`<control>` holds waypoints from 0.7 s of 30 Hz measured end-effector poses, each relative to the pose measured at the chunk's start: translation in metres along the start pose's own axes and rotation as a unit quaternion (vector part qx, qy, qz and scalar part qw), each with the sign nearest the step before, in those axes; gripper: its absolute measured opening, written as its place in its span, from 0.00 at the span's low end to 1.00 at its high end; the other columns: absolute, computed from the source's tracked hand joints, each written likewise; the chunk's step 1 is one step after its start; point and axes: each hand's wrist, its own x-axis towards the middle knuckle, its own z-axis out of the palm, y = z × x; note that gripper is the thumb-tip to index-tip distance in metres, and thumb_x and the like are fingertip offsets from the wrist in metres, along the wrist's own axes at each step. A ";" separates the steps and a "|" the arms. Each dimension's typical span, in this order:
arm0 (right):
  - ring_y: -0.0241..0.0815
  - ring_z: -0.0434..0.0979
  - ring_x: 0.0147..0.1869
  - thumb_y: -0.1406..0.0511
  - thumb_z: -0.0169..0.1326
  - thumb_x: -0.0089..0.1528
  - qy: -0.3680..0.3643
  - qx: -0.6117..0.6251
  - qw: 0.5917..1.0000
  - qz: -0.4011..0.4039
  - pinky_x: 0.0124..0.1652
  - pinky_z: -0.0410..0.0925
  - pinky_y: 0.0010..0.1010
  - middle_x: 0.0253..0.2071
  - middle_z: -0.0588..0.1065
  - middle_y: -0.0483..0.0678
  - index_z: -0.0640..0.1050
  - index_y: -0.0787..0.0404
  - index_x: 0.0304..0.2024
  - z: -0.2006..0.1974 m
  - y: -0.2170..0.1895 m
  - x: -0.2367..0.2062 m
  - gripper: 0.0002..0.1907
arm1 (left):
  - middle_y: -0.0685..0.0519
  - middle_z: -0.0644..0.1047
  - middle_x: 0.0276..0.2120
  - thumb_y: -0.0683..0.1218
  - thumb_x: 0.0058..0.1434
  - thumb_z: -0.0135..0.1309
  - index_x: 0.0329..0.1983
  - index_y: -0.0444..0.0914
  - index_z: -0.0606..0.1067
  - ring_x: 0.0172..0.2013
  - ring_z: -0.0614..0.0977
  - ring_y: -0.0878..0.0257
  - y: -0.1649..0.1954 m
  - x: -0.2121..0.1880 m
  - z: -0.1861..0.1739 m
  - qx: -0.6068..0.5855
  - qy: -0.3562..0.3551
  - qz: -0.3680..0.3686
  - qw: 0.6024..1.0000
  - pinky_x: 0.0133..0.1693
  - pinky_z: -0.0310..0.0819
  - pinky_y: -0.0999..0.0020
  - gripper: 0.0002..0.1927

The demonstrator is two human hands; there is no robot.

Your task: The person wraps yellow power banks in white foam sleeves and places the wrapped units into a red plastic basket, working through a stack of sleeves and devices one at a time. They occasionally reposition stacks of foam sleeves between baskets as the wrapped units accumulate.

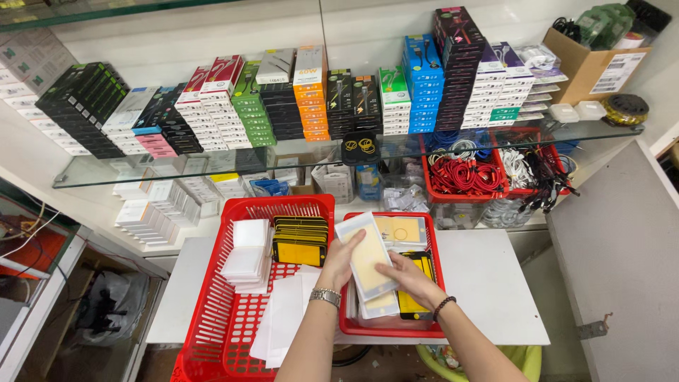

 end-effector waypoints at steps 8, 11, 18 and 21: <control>0.37 0.79 0.53 0.61 0.57 0.63 -0.035 0.045 0.997 -0.051 0.48 0.76 0.33 0.54 0.77 0.47 0.71 0.63 0.62 -0.003 -0.005 -0.007 0.25 | 0.47 0.83 0.47 0.49 0.62 0.61 0.53 0.31 0.79 0.43 0.85 0.62 -0.006 0.001 0.030 0.112 -0.011 0.072 0.991 0.43 0.80 0.66 0.20; 0.36 0.78 0.54 0.60 0.56 0.64 -0.011 0.018 0.998 -0.051 0.50 0.75 0.35 0.54 0.77 0.46 0.70 0.62 0.61 -0.010 -0.016 -0.008 0.24 | 0.48 0.84 0.46 0.48 0.62 0.61 0.52 0.31 0.80 0.43 0.85 0.64 -0.010 -0.005 0.033 0.138 -0.037 0.081 0.986 0.43 0.80 0.68 0.19; 0.36 0.76 0.51 0.60 0.54 0.66 0.114 -0.109 0.978 -0.140 0.53 0.70 0.33 0.47 0.78 0.45 0.76 0.62 0.56 -0.047 -0.053 0.018 0.18 | 0.48 0.85 0.43 0.50 0.58 0.63 0.51 0.35 0.81 0.40 0.86 0.62 -0.001 -0.016 0.044 0.348 -0.074 -0.004 0.934 0.41 0.80 0.67 0.20; 0.38 0.76 0.47 0.63 0.54 0.67 0.149 -0.036 0.978 -0.140 0.49 0.68 0.33 0.42 0.80 0.45 0.78 0.65 0.52 -0.067 -0.067 0.026 0.15 | 0.48 0.84 0.46 0.51 0.58 0.64 0.53 0.36 0.80 0.43 0.84 0.63 -0.003 -0.019 0.050 0.292 -0.155 -0.006 0.944 0.44 0.79 0.68 0.22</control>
